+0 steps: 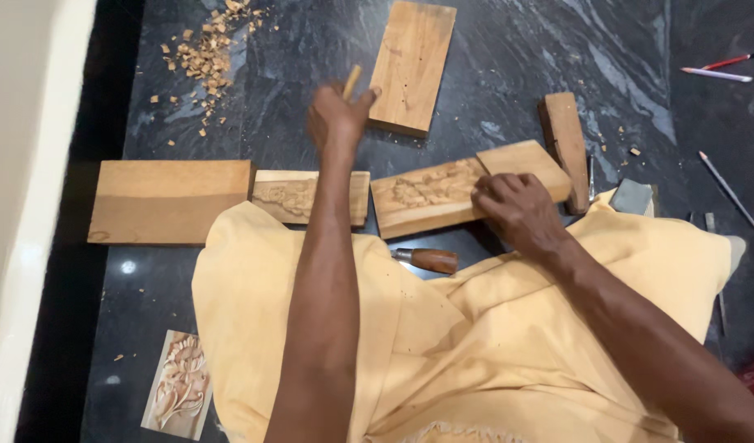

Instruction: The person carves a floral design into a rectangular wooden plank using a chisel and a wooden mallet. They repeatedly strike the chisel to remove wood shavings and refine the pattern.

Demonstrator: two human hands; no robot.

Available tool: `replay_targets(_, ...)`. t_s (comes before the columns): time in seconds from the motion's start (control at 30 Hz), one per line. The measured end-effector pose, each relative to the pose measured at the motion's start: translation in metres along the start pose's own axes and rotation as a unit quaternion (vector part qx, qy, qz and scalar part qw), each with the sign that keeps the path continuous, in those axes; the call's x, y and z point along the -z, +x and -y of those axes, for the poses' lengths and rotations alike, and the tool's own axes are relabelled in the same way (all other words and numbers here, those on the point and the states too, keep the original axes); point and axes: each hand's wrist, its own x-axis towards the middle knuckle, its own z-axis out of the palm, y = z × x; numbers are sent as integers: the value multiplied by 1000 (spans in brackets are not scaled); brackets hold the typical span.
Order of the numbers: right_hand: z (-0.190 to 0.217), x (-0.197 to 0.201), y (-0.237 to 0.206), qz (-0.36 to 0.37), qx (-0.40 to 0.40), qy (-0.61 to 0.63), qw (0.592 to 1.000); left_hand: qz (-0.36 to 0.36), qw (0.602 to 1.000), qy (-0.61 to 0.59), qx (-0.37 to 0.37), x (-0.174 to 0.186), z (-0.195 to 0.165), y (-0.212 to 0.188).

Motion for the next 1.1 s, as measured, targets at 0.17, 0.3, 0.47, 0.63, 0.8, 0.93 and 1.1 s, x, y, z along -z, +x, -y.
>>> replay_targets(0.17,-5,-8,1,77,-43,40,995,26,999,10,15,13,0,-14)
replay_targets(0.3,-4,-12,2,110,-113,87,984,50,998,9,20,19,-6,-13)
replay_targets(0.47,-14,-34,24,102,-146,90,980,84,996,16,24,17,-3,-13)
replay_targets(0.63,-8,-57,27,114,-210,78,968,22,1000,-5,19,15,2,-10)
replay_targets(0.8,4,-67,21,112,-246,102,957,64,997,16,34,5,-2,-10)
replay_targets(0.93,5,-65,25,110,-237,116,958,39,999,8,15,4,-2,-14)
replay_targets(1.1,-2,-55,28,67,-243,182,951,52,996,51,57,14,1,-12)
